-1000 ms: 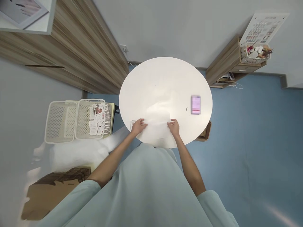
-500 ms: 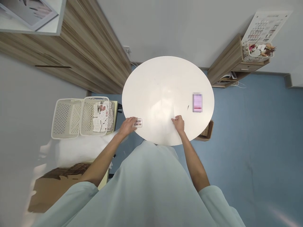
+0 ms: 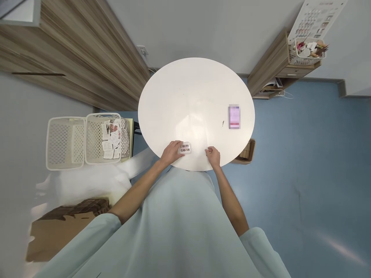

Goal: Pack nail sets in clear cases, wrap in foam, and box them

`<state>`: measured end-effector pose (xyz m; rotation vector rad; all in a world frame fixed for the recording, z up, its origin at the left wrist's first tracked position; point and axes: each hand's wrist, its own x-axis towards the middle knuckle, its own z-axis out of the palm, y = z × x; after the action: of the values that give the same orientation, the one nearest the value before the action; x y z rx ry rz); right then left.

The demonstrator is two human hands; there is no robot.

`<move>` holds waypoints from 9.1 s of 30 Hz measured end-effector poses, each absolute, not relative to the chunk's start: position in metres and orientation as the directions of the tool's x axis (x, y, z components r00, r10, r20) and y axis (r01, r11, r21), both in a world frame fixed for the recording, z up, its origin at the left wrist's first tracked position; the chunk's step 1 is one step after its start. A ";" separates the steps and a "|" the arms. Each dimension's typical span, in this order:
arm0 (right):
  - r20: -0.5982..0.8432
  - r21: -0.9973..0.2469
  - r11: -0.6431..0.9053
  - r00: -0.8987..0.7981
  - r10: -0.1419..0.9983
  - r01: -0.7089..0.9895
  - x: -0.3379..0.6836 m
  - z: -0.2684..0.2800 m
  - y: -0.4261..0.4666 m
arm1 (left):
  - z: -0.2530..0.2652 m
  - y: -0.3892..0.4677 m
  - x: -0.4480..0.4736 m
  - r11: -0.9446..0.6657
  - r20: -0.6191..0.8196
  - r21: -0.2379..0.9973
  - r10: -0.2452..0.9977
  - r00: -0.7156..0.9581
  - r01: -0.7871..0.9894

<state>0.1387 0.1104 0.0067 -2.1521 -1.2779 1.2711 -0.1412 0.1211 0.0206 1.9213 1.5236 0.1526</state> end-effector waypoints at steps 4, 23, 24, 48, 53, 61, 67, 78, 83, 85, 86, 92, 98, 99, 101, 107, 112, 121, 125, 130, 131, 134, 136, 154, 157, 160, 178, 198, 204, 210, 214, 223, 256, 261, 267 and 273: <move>-0.520 -0.682 -0.548 0.205 0.829 0.484 0.137 0.010 0.106 | 0.013 0.116 -0.135 -0.088 -0.326 0.552 0.892 0.312 0.829; -0.178 -0.735 0.034 -0.241 0.954 0.677 0.064 0.062 0.101 | 0.015 0.107 -0.129 -0.032 -0.305 0.615 0.912 0.275 0.788; -0.189 -0.718 0.064 -0.282 0.941 0.694 0.057 0.060 0.101 | 0.016 0.105 -0.131 0.020 -0.300 0.645 0.926 0.229 0.764; -0.353 -0.585 -0.094 -0.149 0.924 0.805 0.046 0.016 0.105 | -0.004 0.108 -0.141 0.515 -0.531 0.583 0.827 -0.185 0.629; -0.494 -0.572 -0.363 0.044 0.868 0.735 0.060 0.011 0.113 | -0.001 0.111 -0.134 0.520 -0.533 0.540 0.820 -0.210 0.662; -0.556 -0.610 -0.443 0.043 0.830 0.657 0.047 0.007 0.115 | 0.011 0.109 -0.126 0.478 -0.500 0.440 0.834 -0.234 0.760; -0.607 -0.625 -0.488 0.014 0.794 0.610 0.048 0.015 0.115 | 0.011 0.102 -0.130 -0.130 -0.096 0.567 0.970 0.222 0.813; -0.695 -0.629 -0.608 0.000 0.719 0.485 0.062 0.009 0.118 | -0.003 0.077 -0.145 -0.380 -0.160 0.505 0.842 0.516 0.775; -0.685 -0.680 -0.583 -0.101 0.722 0.444 0.073 0.013 0.117 | -0.004 0.077 -0.142 -0.351 -0.181 0.487 0.855 0.485 0.800; -0.625 -0.706 -0.481 -0.137 0.769 0.521 0.079 0.017 0.113 | -0.002 0.079 -0.141 -0.340 -0.184 0.497 0.858 0.480 0.799; -0.581 -0.709 -0.401 -0.157 0.799 0.580 0.082 0.020 0.111 | 0.000 0.080 -0.142 -0.335 -0.186 0.503 0.858 0.478 0.797; -0.312 -0.521 0.201 -0.404 0.860 0.830 0.082 0.030 0.102 | 0.011 0.091 -0.145 -0.292 -0.214 0.561 0.853 0.476 0.774; -0.284 -0.585 0.233 -0.465 0.838 0.777 0.081 0.022 0.111 | 0.018 0.101 -0.149 -0.182 -0.281 0.633 0.852 0.442 0.753; -0.279 -0.616 0.218 -0.469 0.838 0.757 0.082 0.021 0.113 | 0.020 0.102 -0.150 -0.144 -0.297 0.651 0.855 0.425 0.745; -0.271 -0.676 0.179 -0.467 0.842 0.715 0.086 0.017 0.117 | 0.024 0.104 -0.151 -0.042 -0.346 0.683 0.861 0.373 0.730; -0.308 -0.767 0.002 -0.371 0.876 0.641 0.082 0.008 0.135 | 0.031 0.106 -0.158 0.253 -0.489 0.708 0.849 0.200 0.659; -0.319 -0.727 -0.043 -0.281 0.905 0.685 0.067 0.002 0.148 | 0.018 0.113 -0.154 0.333 -0.447 0.737 0.893 0.054 0.589; -0.408 -0.577 -0.192 -0.077 0.910 0.794 0.053 -0.003 0.157 | -0.006 0.139 -0.141 0.540 -0.471 0.667 0.839 -0.272 0.513; -0.360 -0.575 -0.167 -0.064 0.931 0.801 0.046 0.000 0.156 | -0.005 0.142 -0.137 0.488 -0.383 0.612 0.871 -0.306 0.623; -0.159 -0.568 0.227 -0.376 0.913 0.791 0.045 0.007 0.162 | 0.005 0.151 -0.134 0.006 -0.143 0.540 0.986 0.085 0.841; -0.157 -0.570 0.283 -0.440 0.884 0.772 0.046 0.008 0.165 | 0.006 0.155 -0.134 -0.077 -0.133 0.541 0.975 0.176 0.837; -0.214 -0.565 0.340 -0.531 0.820 0.752 0.053 0.008 0.173 | 0.006 0.163 -0.135 -0.166 -0.165 0.573 0.936 0.311 0.802; -0.256 -0.552 0.322 -0.524 0.813 0.769 0.057 0.006 0.174 | 0.004 0.163 -0.138 -0.144 -0.191 0.607 0.928 0.319 0.782; -0.281 -0.661 0.066 -0.328 0.902 0.747 0.069 0.013 0.127 | 0.006 0.117 -0.160 0.246 -0.371 0.765 0.924 0.094 0.595; -0.289 -0.656 0.036 -0.295 0.911 0.754 0.062 0.012 0.144 | 0.008 0.131 -0.157 0.310 -0.398 0.751 0.917 0.024 0.583; -0.299 -0.643 -0.006 -0.244 0.922 0.766 0.056 0.006 0.158 | 0.003 0.142 -0.151 0.370 -0.422 0.704 0.905 -0.063 0.606; -0.207 -0.601 0.293 -0.498 0.842 0.744 0.049 0.005 0.201 | -0.006 0.178 -0.144 -0.106 -0.204 0.600 0.938 0.279 0.793; -0.131 -0.582 0.375 -0.538 0.833 0.722 0.074 -0.008 0.104 | -0.010 0.095 -0.171 0.031 -0.266 0.737 0.931 0.248 0.675; -0.250 -0.618 0.147 -0.370 0.895 0.773 0.068 -0.004 0.136 | 0.003 0.126 -0.171 0.211 -0.373 0.676 0.925 0.080 0.706; -0.262 -0.696 -0.006 -0.246 0.933 0.718 0.057 -0.009 0.156 | 0.007 0.144 -0.162 0.313 -0.404 0.634 0.914 -0.041 0.707; -0.307 -0.719 -0.121 -0.157 0.939 0.684 0.052 -0.014 0.164 | 0.007 0.149 -0.158 0.372 -0.443 0.647 0.894 -0.070 0.666; -0.231 -0.609 -0.047 -0.121 0.965 0.791 0.048 -0.008 0.177 | 0.014 0.163 -0.140 0.367 -0.370 0.503 0.910 -0.188 0.783; -0.229 -0.715 -0.005 -0.228 0.946 0.699 0.058 -0.010 0.128 | 0.003 0.121 -0.152 0.305 -0.385 0.668 0.922 -0.035 0.679; -0.251 -0.713 -0.048 -0.192 0.949 0.699 0.056 -0.015 0.133 | -0.001 0.123 -0.149 0.295 -0.385 0.637 0.922 -0.037 0.713; -0.381 -0.659 -0.176 -0.123 0.916 0.732 0.055 -0.015 0.144 | 0.000 0.132 -0.147 0.301 -0.396 0.579 0.916 -0.062 0.758; -0.155 -0.576 0.138 -0.273 0.949 0.806 0.045 -0.007 0.166 | -0.004 0.162 -0.142 -0.119 -0.191 0.581 0.942 0.277 0.805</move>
<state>0.0452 0.1658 -0.0073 -1.7192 -2.1687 0.8406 -0.1423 0.1616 -0.0045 1.9604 1.5660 0.2988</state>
